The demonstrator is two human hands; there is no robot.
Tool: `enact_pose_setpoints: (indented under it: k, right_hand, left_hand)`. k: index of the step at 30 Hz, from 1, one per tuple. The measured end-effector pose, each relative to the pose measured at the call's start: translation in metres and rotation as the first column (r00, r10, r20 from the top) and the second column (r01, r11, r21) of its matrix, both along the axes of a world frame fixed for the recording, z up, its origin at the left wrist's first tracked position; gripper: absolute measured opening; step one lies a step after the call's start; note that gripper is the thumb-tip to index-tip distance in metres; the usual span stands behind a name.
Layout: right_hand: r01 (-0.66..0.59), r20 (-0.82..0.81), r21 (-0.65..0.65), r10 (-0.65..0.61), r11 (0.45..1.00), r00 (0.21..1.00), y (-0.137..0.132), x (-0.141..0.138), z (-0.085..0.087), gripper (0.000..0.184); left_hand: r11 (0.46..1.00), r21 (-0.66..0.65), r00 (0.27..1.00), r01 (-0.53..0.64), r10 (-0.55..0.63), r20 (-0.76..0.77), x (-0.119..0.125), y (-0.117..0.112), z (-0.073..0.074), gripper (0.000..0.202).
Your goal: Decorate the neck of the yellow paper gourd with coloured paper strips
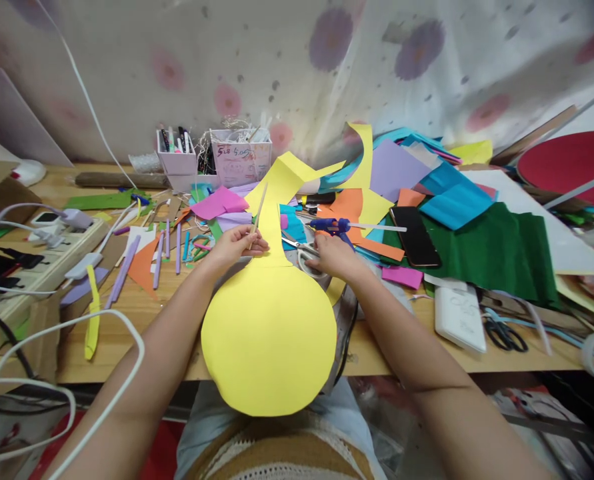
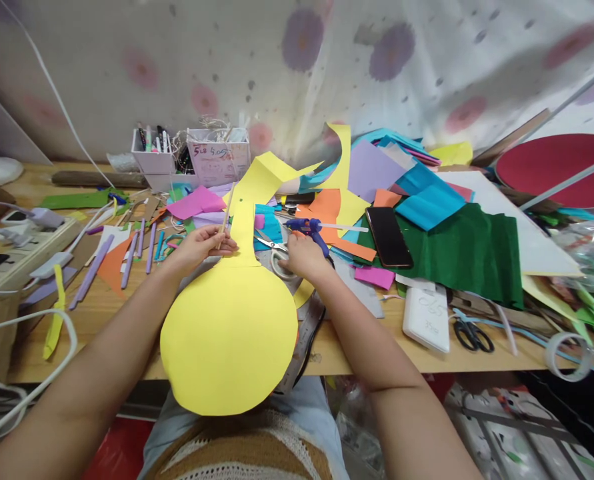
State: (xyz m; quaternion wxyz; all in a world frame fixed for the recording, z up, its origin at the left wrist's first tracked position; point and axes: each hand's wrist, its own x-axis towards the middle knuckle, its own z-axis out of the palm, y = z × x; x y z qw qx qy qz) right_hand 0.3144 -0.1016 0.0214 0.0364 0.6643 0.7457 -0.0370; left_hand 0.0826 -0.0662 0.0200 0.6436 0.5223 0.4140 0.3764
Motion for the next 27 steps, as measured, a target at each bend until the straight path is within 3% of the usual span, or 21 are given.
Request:
enact_pose_setpoints:
  k: [5, 9, 13, 16, 20, 27]
  right_hand:
    - [0.035, -0.010, -0.004, -0.035, 0.999, 0.999, 0.001, 0.002, 0.007, 0.028]
    - [0.143, -0.197, -0.109, -0.162, 0.984, 0.967, -0.011, 0.023, 0.033, 0.027]
    - [0.058, -0.419, -0.151, -0.117, 0.987, 0.900, -0.023, 0.041, 0.051, 0.023]
    - [0.009, -0.524, -0.077, -0.048, 0.997, 0.850, -0.020, 0.037, 0.048, 0.031]
    - [-0.005, -0.620, 0.063, 0.042, 0.998, 0.784, -0.005, 0.011, 0.031, 0.049]
    - [-0.215, -0.544, 0.158, 0.267, 0.964, 0.796, 0.011, -0.026, 0.014, 0.045]
  left_hand:
    - [0.999, 0.036, 1.000, -0.011, 0.010, 0.019, -0.002, -0.001, -0.006, 0.022]
    - [0.999, 0.049, 0.999, -0.015, 0.013, 0.030, -0.002, -0.001, -0.007, 0.022]
    - [0.999, 0.037, 0.999, -0.025, 0.024, 0.032, -0.001, -0.001, -0.007, 0.021]
    - [0.998, 0.051, 0.999, -0.033, 0.031, 0.037, 0.001, -0.001, -0.008, 0.021]
    - [0.989, 0.134, 0.996, -0.062, 0.053, 0.066, 0.002, -0.001, -0.010, 0.025]
    - [0.950, 0.291, 0.994, -0.113, 0.105, 0.043, 0.000, 0.003, -0.018, 0.034]
